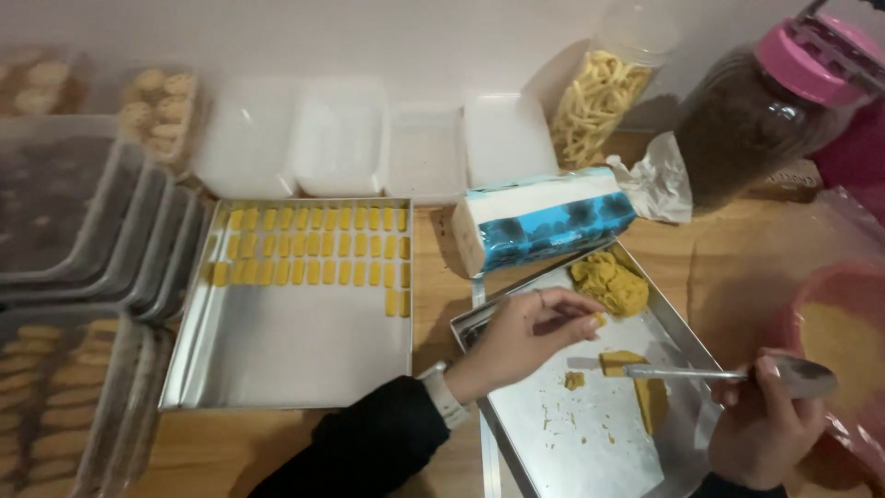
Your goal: Shaping yellow dough into small rectangular pieces using a spoon on a metal tray
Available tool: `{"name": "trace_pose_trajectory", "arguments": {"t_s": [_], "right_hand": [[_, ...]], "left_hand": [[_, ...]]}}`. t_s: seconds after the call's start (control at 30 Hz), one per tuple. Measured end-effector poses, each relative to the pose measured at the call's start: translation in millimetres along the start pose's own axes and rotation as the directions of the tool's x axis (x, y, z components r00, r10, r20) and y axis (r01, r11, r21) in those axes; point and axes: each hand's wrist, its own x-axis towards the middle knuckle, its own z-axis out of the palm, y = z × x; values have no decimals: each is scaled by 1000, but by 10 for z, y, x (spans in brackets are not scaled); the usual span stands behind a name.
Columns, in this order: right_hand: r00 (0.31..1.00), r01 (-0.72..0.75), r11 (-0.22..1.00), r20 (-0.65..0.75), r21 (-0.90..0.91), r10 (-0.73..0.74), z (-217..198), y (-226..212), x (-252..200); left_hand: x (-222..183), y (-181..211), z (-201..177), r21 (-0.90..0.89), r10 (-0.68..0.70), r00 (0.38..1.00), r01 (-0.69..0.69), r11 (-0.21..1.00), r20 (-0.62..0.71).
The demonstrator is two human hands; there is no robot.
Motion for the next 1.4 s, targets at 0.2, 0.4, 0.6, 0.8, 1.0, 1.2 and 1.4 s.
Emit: {"name": "trace_pose_trajectory", "arguments": {"t_s": [0.2, 0.4, 0.6, 0.8, 1.0, 1.2, 1.4], "right_hand": [[999, 15, 1000, 33, 23, -16, -113, 163, 86], [993, 57, 998, 106, 30, -60, -62, 144, 16], [986, 144, 987, 93, -66, -137, -211, 391, 125], [985, 82, 997, 152, 5, -81, -256, 428, 195], [933, 313, 931, 246, -189, -263, -69, 290, 52], [982, 11, 988, 189, -155, 19, 167, -84, -117], [975, -23, 995, 217, -99, 44, 48, -1, -39]], "left_hand": [[-280, 409, -674, 302, 281, 943, -219, 928, -179], [-716, 343, -1454, 490, 40, 835, 282, 825, -548], [-969, -11, -1818, 387, -78, 762, 411, 825, -643], [-962, -45, -1826, 326, -195, 717, 518, 791, -669], [-934, 77, -1723, 483, -119, 730, 555, 678, -673], [-966, 135, -1684, 484, -62, 717, 530, 696, -695], [-972, 73, -1702, 502, -75, 691, 590, 633, -719]]}}
